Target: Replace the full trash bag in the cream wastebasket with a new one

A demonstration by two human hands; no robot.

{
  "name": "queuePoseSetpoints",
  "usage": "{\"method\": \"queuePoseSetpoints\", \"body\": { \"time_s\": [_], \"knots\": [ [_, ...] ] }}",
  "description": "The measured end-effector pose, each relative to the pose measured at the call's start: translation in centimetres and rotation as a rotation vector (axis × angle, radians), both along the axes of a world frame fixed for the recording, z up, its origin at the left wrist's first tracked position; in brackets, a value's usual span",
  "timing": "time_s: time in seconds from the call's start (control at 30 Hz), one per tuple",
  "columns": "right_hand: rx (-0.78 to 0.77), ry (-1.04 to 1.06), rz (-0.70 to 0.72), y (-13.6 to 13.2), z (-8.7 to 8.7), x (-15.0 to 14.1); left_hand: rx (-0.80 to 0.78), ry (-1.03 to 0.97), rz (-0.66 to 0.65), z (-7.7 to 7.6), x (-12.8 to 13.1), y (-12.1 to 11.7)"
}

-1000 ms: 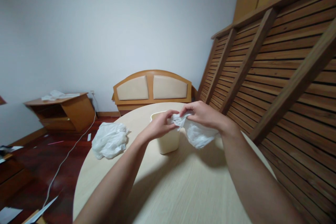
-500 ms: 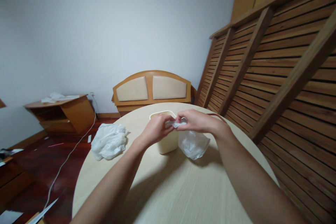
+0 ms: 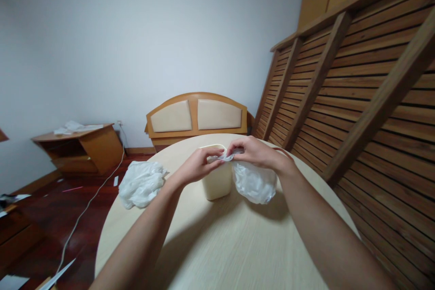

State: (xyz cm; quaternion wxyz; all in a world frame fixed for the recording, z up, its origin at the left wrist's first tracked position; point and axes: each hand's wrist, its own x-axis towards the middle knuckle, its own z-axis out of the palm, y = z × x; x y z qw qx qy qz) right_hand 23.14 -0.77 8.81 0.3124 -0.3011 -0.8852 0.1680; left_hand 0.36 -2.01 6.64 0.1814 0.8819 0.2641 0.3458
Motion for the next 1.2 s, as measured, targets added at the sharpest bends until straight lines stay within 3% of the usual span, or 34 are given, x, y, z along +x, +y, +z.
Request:
{"method": "queuePoseSetpoints", "body": {
  "time_s": [0.23, 0.47, 0.67, 0.9, 1.07, 1.2],
  "knots": [
    [-0.015, -0.013, 0.060, -0.2, 0.4, 0.5, -0.088, -0.039, 0.130, -1.7, 0.5, 0.9],
    [0.023, -0.287, -0.131, -2.0, 0.3, 0.1, -0.051, -0.061, 0.177, -1.8, 0.7, 0.7],
    [0.151, -0.364, -0.255, -1.8, -0.7, -0.7, -0.002, -0.028, 0.226, -1.5, 1.0, 0.2],
    [0.089, -0.281, -0.159, -1.6, 0.3, -0.1, 0.020, 0.005, 0.244, -1.3, 1.0, -0.1],
    [0.002, -0.087, -0.117, -1.5, 0.6, 0.0, 0.033, 0.029, 0.268, -0.7, 0.9, -0.3],
    [-0.088, 0.091, -0.097, -0.8, 0.3, 0.1, -0.013, 0.050, 0.169, 0.1, -0.6, -0.3]
  ]
}}
